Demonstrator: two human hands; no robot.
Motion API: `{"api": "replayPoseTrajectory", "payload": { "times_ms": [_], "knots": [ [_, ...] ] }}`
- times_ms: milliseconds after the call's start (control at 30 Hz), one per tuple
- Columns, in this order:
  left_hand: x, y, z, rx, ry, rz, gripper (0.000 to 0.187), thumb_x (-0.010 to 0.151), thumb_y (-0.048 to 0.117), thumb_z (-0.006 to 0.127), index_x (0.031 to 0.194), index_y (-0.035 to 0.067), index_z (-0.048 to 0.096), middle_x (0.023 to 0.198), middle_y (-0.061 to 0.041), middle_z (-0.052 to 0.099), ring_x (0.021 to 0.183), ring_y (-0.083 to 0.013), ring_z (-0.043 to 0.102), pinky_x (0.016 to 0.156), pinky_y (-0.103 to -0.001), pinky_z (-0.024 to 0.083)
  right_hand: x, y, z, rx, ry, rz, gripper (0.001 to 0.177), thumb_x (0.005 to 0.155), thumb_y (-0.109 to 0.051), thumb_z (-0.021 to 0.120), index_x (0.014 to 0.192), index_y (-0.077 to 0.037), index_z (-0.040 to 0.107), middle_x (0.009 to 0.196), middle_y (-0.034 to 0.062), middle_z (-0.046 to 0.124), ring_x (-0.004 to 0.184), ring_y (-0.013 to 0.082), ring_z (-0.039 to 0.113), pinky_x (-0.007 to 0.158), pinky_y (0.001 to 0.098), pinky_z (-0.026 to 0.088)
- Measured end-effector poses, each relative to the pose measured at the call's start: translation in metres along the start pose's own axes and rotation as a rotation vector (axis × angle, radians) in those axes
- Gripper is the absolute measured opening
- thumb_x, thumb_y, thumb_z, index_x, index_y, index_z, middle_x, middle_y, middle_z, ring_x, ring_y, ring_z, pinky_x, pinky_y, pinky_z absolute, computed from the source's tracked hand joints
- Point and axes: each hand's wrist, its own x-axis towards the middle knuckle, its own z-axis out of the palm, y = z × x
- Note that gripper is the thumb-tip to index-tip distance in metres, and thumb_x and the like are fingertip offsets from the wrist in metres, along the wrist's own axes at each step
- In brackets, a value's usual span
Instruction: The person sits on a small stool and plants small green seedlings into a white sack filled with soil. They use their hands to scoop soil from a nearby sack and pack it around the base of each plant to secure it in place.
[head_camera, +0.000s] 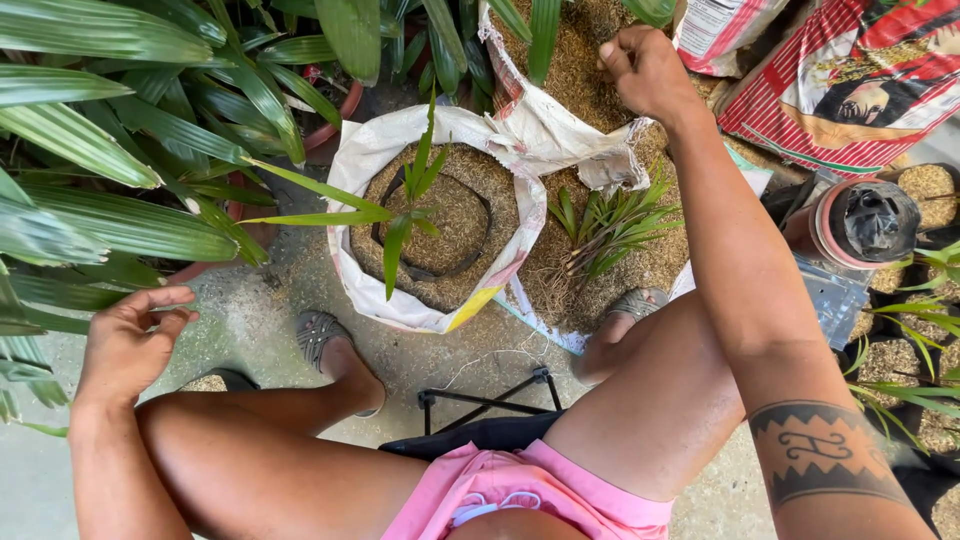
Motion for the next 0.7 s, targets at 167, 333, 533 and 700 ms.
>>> {"api": "replayPoseTrajectory", "payload": {
  "times_ms": [167, 333, 533, 700],
  "knots": [
    [-0.001, 0.001, 0.001, 0.002, -0.015, 0.000, 0.028, 0.099, -0.003, 0.058, 0.121, 0.005, 0.073, 0.110, -0.008, 0.074, 0.096, -0.0161, 0.068, 0.080, -0.028, 0.047, -0.010, 0.006, -0.002, -0.083, 0.069, -0.125, 0.021, 0.112, -0.014, 0.059, 0.093, -0.006, 0.056, 0.111, 0.0161, 0.056, 0.109, 0.0342, 0.059, 0.102, 0.0524, 0.054],
    [-0.002, 0.007, 0.001, 0.004, -0.053, -0.011, 0.029, 0.097, -0.003, 0.058, 0.121, 0.005, 0.072, 0.112, -0.008, 0.073, 0.096, -0.0156, 0.068, 0.078, -0.029, 0.048, -0.031, 0.003, -0.019, 0.052, 0.218, -0.302, 0.019, 0.110, -0.002, 0.076, 0.095, -0.005, 0.065, 0.100, 0.0112, 0.065, 0.085, 0.0194, 0.056, 0.071, 0.0353, 0.050],
    [-0.002, 0.000, 0.007, -0.036, -0.107, 0.074, 0.023, 0.093, -0.001, 0.074, 0.116, 0.000, 0.072, 0.107, -0.010, 0.073, 0.096, -0.0155, 0.065, 0.092, -0.028, 0.051, -0.082, 0.001, -0.044, 0.217, 0.421, -0.300, 0.009, 0.119, -0.002, 0.054, 0.111, 0.001, 0.059, 0.102, 0.0132, 0.065, 0.094, 0.0247, 0.069, 0.084, 0.0400, 0.064],
    [0.012, -0.033, 0.004, -0.059, -0.072, 0.111, 0.013, 0.097, -0.001, 0.065, 0.103, 0.010, 0.062, 0.088, 0.000, 0.055, 0.077, -0.0108, 0.045, 0.073, -0.026, 0.038, -0.176, 0.006, -0.072, 0.153, 0.645, -0.279, 0.023, 0.124, -0.009, 0.051, 0.105, 0.000, 0.061, 0.099, 0.0142, 0.068, 0.089, 0.0226, 0.074, 0.078, 0.0323, 0.064]
  ]
}}
